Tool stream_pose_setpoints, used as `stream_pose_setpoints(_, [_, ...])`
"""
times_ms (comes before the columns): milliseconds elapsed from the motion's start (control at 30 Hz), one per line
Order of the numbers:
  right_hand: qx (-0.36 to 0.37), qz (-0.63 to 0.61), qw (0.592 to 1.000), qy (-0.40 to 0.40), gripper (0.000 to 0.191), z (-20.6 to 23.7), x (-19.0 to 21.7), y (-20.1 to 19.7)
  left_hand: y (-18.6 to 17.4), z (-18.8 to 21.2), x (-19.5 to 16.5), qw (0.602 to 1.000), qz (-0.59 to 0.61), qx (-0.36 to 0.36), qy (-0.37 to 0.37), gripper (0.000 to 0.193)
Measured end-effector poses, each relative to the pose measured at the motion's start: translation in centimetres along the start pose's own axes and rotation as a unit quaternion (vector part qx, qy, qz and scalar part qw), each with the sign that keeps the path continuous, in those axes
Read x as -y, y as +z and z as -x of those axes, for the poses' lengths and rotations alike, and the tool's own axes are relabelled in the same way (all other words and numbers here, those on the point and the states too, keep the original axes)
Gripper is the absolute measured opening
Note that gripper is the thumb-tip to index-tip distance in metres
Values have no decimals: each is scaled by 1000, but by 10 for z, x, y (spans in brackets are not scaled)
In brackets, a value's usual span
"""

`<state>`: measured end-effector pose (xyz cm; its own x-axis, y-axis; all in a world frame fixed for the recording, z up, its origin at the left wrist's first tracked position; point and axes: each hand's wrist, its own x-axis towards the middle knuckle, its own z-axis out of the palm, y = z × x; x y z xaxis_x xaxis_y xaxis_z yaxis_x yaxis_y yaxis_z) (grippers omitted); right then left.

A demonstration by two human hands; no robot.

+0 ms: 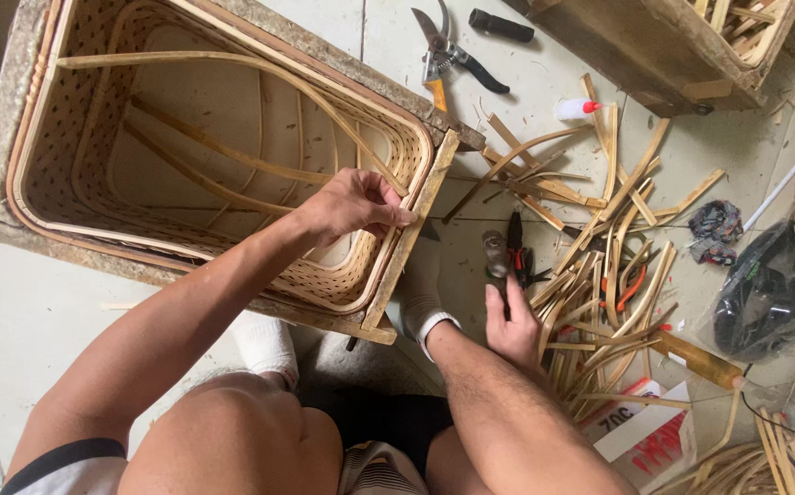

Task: The person sits on the floor assembling a woven bamboo basket held in a wooden jig, pressing curved bamboo ribs into the basket rim and weaving them across the frame. They hammer the ribs to seat them, trim excess material with pliers, and squeeze glue from a bottle along the rim joints.

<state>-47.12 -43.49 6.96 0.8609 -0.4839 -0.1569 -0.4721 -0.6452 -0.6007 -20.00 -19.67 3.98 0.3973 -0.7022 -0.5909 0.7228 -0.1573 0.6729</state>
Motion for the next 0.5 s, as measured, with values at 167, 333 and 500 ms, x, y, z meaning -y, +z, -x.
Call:
stream_pose_setpoints(167, [-50,88,994,50,44,13,-46,49,-3,-3,-8,999,29,20,-39,30])
stream_pose_setpoints(333, [-38,107,985,127,50,8,-67,69,-2,4,-18,994,98,45,-27,31])
stream_pose_setpoints(500, [-24,96,990,103,55,4,-67,71,7,7,-24,996,55,-21,-65,27])
